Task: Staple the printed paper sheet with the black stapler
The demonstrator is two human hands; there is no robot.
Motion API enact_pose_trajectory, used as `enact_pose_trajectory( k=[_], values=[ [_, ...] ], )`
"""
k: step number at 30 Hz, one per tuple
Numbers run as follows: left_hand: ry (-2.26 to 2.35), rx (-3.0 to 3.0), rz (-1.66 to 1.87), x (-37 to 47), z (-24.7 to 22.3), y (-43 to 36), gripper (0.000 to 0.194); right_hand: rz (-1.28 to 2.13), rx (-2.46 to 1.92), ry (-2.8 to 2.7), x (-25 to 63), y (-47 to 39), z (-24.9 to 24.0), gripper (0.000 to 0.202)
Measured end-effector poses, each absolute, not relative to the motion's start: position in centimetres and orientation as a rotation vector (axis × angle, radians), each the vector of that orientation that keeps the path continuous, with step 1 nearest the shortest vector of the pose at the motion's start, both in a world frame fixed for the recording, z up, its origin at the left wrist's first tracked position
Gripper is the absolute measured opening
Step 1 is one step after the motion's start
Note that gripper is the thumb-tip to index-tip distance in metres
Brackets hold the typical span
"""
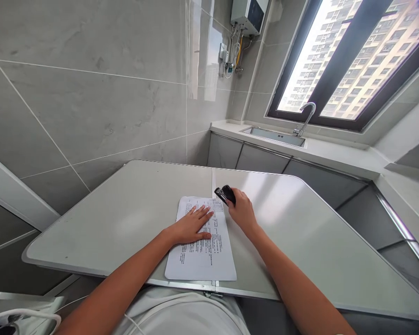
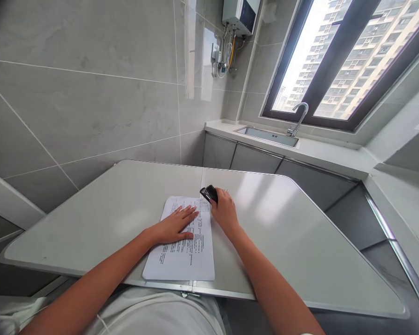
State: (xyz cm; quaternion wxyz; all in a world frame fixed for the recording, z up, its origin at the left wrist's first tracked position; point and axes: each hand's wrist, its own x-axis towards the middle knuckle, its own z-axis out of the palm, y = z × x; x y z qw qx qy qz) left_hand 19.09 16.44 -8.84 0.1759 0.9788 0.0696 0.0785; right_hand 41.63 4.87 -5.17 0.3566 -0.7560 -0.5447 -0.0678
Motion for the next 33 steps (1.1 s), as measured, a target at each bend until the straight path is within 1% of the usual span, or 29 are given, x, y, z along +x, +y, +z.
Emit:
enact_pose_trajectory(
  k=[2, 4, 6, 8, 10, 13, 16, 19, 22, 26, 28, 30, 31, 32, 33],
  values=[
    [0.312, 2.718, 0.433, 19.0, -8.5, 17.2, 0.059, -0.052, -1.89, -1.405, 39.9, 5.1, -5.4, 0.031],
    [0.556, 2.625, 0.709, 18.6, -8.2, 18.6, 0.039, 0.068, -1.888, -1.43, 38.3, 5.4, -5.9, 0.028],
    [0.829, 2.524, 0.913, 18.0, -8.0, 20.3, 0.033, 0.137, -1.917, -1.486, 36.9, 5.7, -6.4, 0.024],
    [0.967, 2.468, 0.976, 17.3, -8.1, 21.8, 0.028, 0.169, -1.913, -1.572, 35.9, 6.0, -6.7, 0.025],
    [1.012, 2.384, 1.004, 16.9, -8.3, 22.6, 0.024, 0.19, -1.87, -1.645, 35.5, 6.1, -6.8, 0.031],
    [0.981, 2.312, 0.99, 16.9, -8.9, 22.5, 0.021, 0.216, -1.837, -1.687, 36.3, 5.7, -6.7, 0.043],
    [0.978, 2.324, 0.92, 17.4, -9.5, 21.9, 0.02, 0.224, -1.851, -1.66, 38.6, 4.4, -6.9, 0.048],
    [1.013, 2.412, 0.819, 17.8, -10.0, 21.6, 0.022, 0.199, -1.891, -1.576, 42.0, 2.5, -7.6, 0.048],
    [1.043, 2.467, 0.73, 18.0, -10.3, 21.6, 0.018, 0.199, -1.926, -1.507, 45.3, 0.2, -8.4, 0.047],
    [1.078, 2.481, 0.712, 17.9, -10.3, 21.4, 0.013, 0.205, -1.941, -1.43, 48.7, -1.9, -8.7, 0.045],
    [1.06, 2.446, 0.729, 17.8, -10.2, 21.7, 0.015, 0.289, -1.923, -1.45, 50.5, -1.8, -8.0, 0.04],
    [1.055, 2.365, 0.754, 17.9, -10.0, 22.6, 0.022, 0.394, -1.905, -1.463, 52.6, -0.7, -7.0, 0.035],
    [1.055, 2.323, 0.758, 17.9, -9.7, 23.3, 0.025, 0.398, -1.907, -1.433, 53.7, 0.1, -6.5, 0.036],
    [1.068, 2.293, 0.763, 17.9, -9.5, 24.1, 0.026, 0.373, -1.895, -1.405, 54.7, 1.0, -6.0, 0.042],
    [1.052, 2.307, 0.745, 18.0, -9.2, 24.8, 0.024, 0.289, -1.898, -1.4, 55.5, 2.1, -5.8, 0.045]
  ],
)
